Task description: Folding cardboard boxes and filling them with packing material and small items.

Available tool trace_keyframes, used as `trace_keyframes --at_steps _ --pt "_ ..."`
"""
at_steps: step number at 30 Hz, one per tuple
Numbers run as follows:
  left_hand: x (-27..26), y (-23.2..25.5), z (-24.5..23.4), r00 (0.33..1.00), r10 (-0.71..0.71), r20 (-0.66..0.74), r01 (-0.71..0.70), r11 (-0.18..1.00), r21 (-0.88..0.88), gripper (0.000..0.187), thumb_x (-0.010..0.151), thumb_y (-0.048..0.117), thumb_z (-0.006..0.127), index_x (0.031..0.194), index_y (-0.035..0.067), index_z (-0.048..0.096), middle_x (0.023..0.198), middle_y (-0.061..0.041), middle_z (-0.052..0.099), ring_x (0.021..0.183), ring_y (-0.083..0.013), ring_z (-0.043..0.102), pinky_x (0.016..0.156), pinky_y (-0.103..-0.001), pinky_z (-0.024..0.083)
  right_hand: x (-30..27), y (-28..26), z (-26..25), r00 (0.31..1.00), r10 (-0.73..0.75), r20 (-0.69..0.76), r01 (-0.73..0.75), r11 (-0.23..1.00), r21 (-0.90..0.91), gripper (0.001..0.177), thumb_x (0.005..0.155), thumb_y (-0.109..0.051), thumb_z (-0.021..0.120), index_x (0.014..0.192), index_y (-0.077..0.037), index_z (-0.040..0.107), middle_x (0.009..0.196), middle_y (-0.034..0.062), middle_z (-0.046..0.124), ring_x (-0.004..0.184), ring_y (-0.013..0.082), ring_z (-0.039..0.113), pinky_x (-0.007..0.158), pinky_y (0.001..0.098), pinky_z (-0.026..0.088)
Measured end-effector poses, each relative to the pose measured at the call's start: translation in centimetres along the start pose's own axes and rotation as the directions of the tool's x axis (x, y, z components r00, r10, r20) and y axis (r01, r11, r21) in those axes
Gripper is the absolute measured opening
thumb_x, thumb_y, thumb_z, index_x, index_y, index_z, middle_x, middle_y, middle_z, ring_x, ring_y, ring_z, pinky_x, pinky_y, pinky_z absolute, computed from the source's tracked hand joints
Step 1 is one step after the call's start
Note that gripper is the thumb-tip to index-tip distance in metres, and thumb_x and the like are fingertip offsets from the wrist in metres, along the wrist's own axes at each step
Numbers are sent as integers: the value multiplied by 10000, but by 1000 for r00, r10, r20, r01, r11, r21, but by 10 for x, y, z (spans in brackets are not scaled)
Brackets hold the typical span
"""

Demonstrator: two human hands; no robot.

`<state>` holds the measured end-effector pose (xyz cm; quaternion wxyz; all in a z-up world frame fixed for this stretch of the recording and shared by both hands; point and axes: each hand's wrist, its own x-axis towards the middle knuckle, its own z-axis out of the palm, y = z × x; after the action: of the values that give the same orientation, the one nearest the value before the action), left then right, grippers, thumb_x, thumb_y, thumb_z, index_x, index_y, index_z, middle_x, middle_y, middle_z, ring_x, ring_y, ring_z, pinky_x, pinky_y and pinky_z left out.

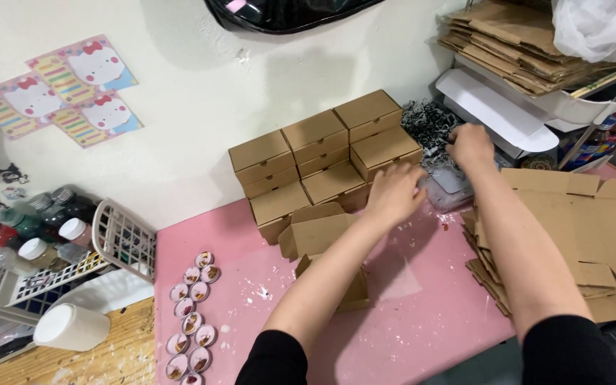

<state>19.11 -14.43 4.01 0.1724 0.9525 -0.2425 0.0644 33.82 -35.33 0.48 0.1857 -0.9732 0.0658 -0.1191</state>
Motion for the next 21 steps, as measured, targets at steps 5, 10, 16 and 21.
trace_keyframes --at_steps 5,10,16,21 --pt "46 2 3 928 110 -356 -95 994 60 549 847 241 769 1323 49 574 1293 -179 617 1229 -312 576 1048 -490 476 -9 21 -51 974 -227 16 227 974 -23 292 750 -150 868 1034 -108 810 1074 184 761 1013 356 711 917 457 572" --pt "95 17 27 908 118 -402 -97 993 73 796 729 171 810 1429 17 464 1238 -191 638 1129 -332 633 939 -453 527 -22 28 -75 893 -448 52 437 888 144 327 772 -88 807 1096 -83 772 1090 159 786 1018 308 741 927 423 583" --pt "129 12 53 954 -49 -295 -26 970 -243 225 882 68 751 1105 93 726 1016 -179 749 1001 -373 729 872 -478 562 -20 45 -69 887 -459 -49 440 809 390 816 602 -242 938 1311 -58 579 1224 142 657 982 271 686 866 395 552" --pt "132 3 52 915 -99 -390 -161 798 -581 251 784 25 743 1023 21 665 986 -197 744 941 -366 719 822 -426 564 2 58 -19 940 -170 296 121 977 174 466 825 -378 826 1124 -24 777 1007 237 787 957 364 752 908 456 585"
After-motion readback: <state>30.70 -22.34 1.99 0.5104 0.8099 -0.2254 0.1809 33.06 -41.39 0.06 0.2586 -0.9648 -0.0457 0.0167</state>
